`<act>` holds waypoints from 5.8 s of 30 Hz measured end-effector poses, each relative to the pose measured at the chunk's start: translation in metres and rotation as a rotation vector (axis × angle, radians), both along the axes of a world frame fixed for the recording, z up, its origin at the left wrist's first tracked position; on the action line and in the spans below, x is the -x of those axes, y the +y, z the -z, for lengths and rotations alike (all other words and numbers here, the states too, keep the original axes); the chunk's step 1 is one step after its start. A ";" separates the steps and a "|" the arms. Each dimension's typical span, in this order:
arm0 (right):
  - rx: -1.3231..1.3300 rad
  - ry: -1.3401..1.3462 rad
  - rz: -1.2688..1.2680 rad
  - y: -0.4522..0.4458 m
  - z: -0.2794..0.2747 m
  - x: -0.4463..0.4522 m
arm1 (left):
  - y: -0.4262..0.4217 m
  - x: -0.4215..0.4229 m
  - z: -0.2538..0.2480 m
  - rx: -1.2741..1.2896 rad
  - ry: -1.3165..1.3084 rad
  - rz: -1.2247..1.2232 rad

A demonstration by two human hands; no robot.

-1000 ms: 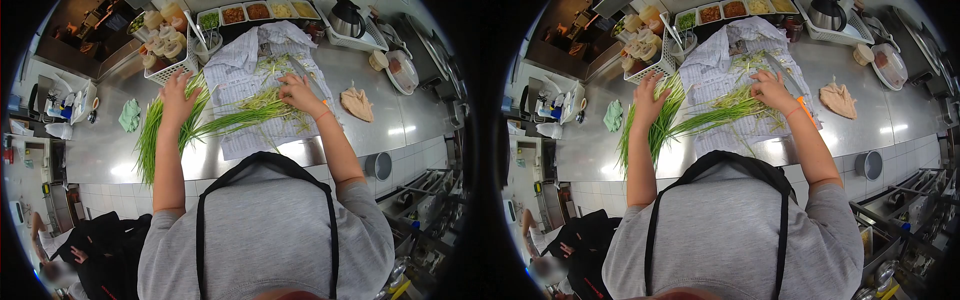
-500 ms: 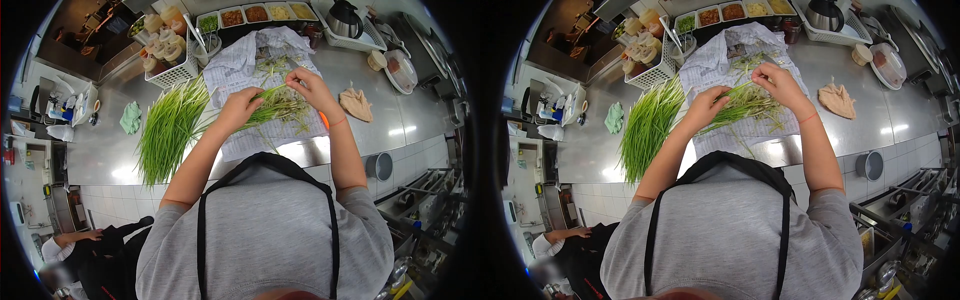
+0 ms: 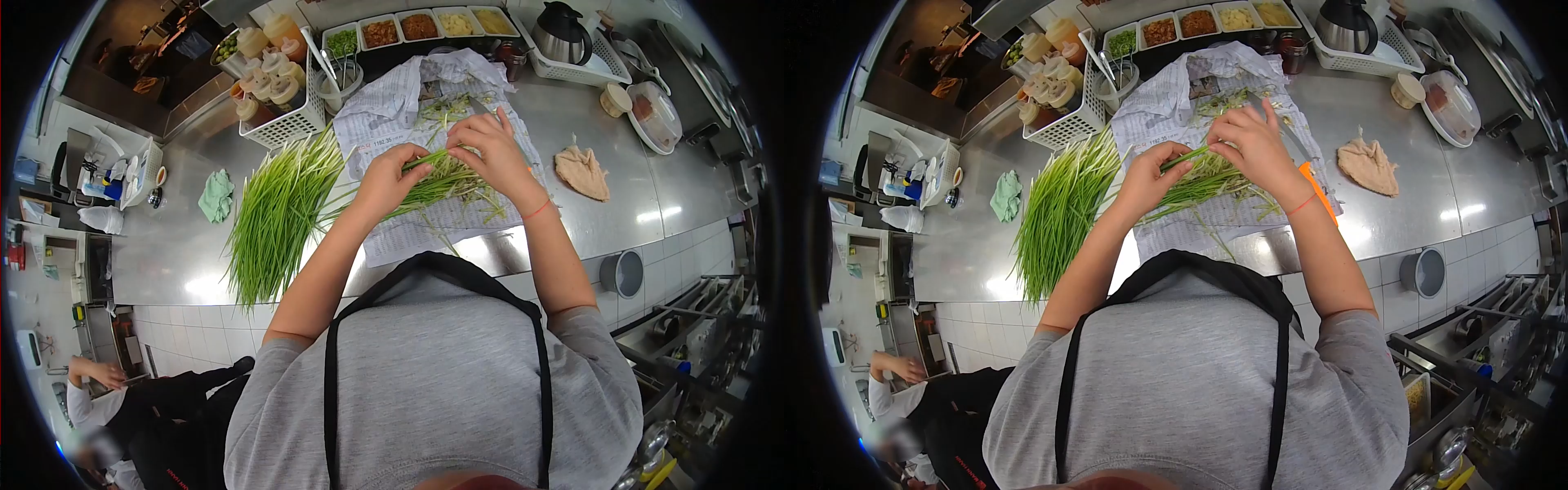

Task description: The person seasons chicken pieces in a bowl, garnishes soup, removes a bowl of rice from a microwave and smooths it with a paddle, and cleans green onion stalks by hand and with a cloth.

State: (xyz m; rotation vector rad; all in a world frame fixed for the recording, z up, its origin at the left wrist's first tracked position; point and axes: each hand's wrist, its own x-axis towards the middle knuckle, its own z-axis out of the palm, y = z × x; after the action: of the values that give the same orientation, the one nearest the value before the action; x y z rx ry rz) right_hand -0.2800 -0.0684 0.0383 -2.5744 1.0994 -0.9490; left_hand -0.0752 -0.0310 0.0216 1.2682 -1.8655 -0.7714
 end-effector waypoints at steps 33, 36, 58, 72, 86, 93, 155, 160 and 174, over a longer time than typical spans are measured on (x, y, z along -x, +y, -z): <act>-0.122 -0.442 0.138 -0.027 0.036 0.020 | 0.014 -0.035 -0.005 -0.046 -0.122 -0.155; 0.013 -0.459 0.087 -0.009 0.008 -0.002 | 0.014 -0.040 -0.005 -0.309 0.131 -0.069; 0.208 -0.124 -0.061 0.009 -0.017 -0.014 | 0.012 -0.028 -0.025 -0.450 0.375 0.123; 0.032 -0.210 -0.127 0.010 -0.015 -0.018 | 0.013 -0.022 -0.022 -0.330 0.436 0.075; -0.220 -0.414 -0.126 0.004 -0.012 0.001 | 0.014 -0.034 -0.018 -0.405 0.340 0.068; -0.239 -0.423 -0.103 0.007 -0.011 0.006 | 0.014 -0.031 -0.016 -0.211 0.252 0.042; -0.007 -0.023 -0.078 0.001 -0.010 -0.004 | 0.027 -0.022 -0.030 -0.052 -0.006 -0.118; -0.052 -0.146 0.142 -0.028 0.014 0.040 | 0.025 -0.043 -0.014 -0.074 0.012 -0.178; -0.036 0.054 0.258 -0.021 0.016 0.032 | 0.024 -0.034 -0.014 -0.048 0.033 -0.156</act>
State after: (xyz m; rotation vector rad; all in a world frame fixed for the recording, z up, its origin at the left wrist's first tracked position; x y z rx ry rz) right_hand -0.3116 -0.0891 0.0220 -2.4837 1.4763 -0.9065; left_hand -0.0409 -0.0070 0.0360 1.4048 -1.7083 -0.7518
